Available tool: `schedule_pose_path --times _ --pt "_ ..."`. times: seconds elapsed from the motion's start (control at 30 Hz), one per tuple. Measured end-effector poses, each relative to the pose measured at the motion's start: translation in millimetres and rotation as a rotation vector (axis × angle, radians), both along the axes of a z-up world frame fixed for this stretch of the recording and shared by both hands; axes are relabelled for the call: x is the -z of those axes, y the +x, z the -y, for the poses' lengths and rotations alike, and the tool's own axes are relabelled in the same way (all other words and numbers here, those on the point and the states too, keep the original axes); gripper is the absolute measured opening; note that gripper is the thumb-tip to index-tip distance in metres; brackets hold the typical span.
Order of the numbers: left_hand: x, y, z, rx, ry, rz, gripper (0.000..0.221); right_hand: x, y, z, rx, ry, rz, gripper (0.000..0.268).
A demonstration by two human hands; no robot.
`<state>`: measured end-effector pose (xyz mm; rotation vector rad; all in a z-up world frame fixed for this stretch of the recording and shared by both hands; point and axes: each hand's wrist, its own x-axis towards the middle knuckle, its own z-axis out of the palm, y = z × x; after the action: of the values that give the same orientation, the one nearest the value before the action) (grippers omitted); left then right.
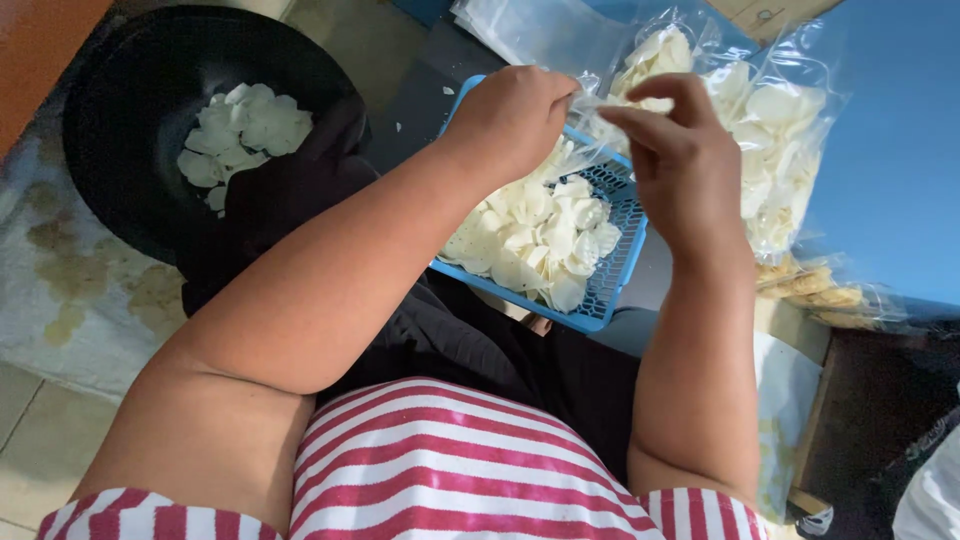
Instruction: Packaging thin white snacks into plastic bags from a blue basket
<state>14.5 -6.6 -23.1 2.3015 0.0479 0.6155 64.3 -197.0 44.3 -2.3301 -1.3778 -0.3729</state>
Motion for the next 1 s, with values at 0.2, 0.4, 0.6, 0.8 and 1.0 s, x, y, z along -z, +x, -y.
schedule_pose_path --times 0.2,0.4,0.6,0.8,1.0 --pt "2.3 -0.2 -2.3 -0.019 -0.030 -0.059 0.028 14.2 12.9 30.9 0.174 0.258 -0.164 0.020" --pt "-7.1 -6.9 -3.9 0.004 -0.030 -0.036 0.028 59.2 23.1 27.4 0.473 -0.536 -0.545 0.024" --pt "-2.4 1.0 -4.2 0.002 -0.045 -0.089 0.028 166.4 53.6 34.2 0.370 -0.775 -0.346 0.034" --pt "-8.6 -3.0 -4.8 0.020 -0.077 -0.073 0.027 211.3 74.9 38.6 0.454 -0.946 -0.284 0.028" --pt "-7.3 -5.2 -5.8 0.038 -0.079 -0.044 0.027 164.8 62.1 35.2 0.439 -0.988 -0.245 0.024"
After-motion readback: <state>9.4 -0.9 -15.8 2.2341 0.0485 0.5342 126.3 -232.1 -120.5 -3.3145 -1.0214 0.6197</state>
